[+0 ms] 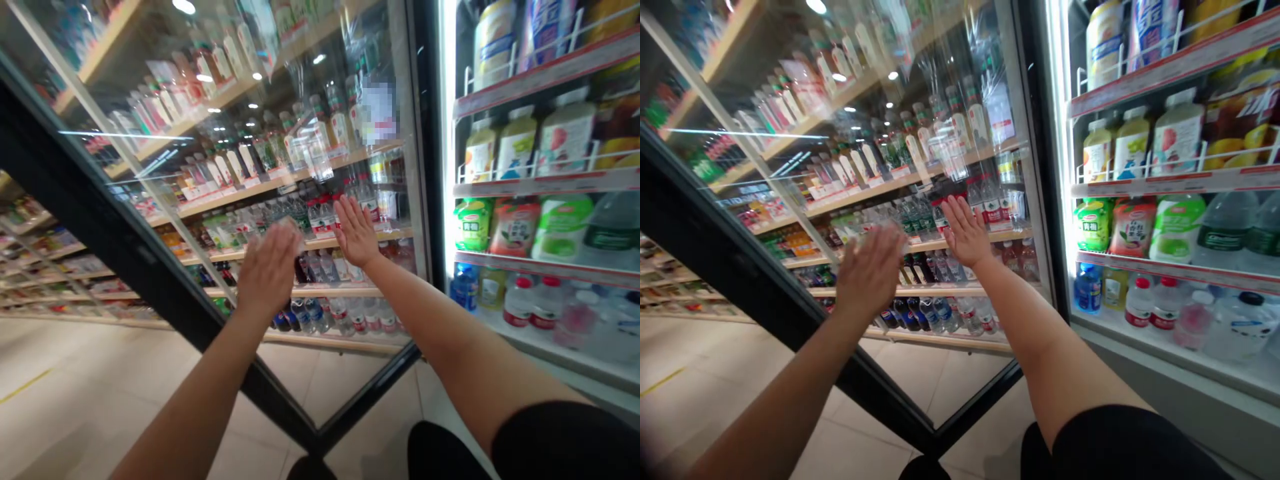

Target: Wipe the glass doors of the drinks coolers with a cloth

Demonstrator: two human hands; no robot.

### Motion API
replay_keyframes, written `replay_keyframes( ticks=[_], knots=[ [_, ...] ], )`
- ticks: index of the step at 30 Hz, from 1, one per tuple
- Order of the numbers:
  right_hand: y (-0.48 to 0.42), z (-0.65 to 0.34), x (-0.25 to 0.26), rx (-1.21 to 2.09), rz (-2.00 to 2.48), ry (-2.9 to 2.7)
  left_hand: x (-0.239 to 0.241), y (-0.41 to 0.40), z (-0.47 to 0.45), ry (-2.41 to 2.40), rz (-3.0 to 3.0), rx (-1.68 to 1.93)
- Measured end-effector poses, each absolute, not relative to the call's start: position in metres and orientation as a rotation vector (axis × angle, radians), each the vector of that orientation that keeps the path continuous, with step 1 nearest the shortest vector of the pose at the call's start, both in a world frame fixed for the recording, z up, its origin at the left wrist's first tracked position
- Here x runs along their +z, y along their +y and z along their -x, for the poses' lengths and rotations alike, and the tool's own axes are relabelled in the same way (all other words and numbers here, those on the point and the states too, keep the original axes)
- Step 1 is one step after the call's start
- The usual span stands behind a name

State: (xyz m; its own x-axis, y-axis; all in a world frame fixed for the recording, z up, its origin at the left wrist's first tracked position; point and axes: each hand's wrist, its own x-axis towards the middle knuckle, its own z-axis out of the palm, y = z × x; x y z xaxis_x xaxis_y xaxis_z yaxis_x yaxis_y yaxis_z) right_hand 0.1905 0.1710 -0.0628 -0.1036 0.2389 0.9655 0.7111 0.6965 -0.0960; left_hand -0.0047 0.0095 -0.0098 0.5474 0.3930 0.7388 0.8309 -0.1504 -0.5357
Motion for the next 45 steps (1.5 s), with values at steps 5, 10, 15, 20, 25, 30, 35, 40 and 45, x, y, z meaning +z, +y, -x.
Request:
replay_keyframes(
  ticks=[5,10,15,20,25,30,35,40,45],
  knots=[
    [0.172,-0.191,-0.063,-0.469,0.78,-1.675,0.069,-0.003,0.012,-1.3,1.425,-0.758],
    [0.171,-0.191,-0.062,-0.486,0.788,-1.676,-0.013,0.006,0.008,-1.14,1.641,-0.71],
    [0.17,-0.191,-0.061,-0.467,0.831,-1.703,-0.008,0.002,0.014,-1.135,1.709,-0.55],
    [0.171,-0.19,-0.062,-0.473,0.818,-1.7,0.055,-0.001,0.015,-1.254,1.458,-0.811],
    [0.172,-0.19,-0.062,-0.472,0.811,-1.694,-0.027,0.012,0.003,-1.025,1.74,-0.523],
    [0.171,-0.191,-0.063,-0.489,0.802,-1.684,-0.015,0.008,0.01,-1.03,1.802,-0.473],
    [0.171,-0.191,-0.064,-0.462,0.78,-1.675,0.054,-0.002,0.022,-1.212,1.448,-0.751],
    [0.173,-0.19,-0.065,-0.499,0.784,-1.656,-0.019,0.007,0.016,-1.044,1.626,-0.592],
    [0.173,-0.189,-0.065,-0.479,0.76,-1.654,-0.006,0.003,0.021,-0.963,1.702,-0.431]
  ],
)
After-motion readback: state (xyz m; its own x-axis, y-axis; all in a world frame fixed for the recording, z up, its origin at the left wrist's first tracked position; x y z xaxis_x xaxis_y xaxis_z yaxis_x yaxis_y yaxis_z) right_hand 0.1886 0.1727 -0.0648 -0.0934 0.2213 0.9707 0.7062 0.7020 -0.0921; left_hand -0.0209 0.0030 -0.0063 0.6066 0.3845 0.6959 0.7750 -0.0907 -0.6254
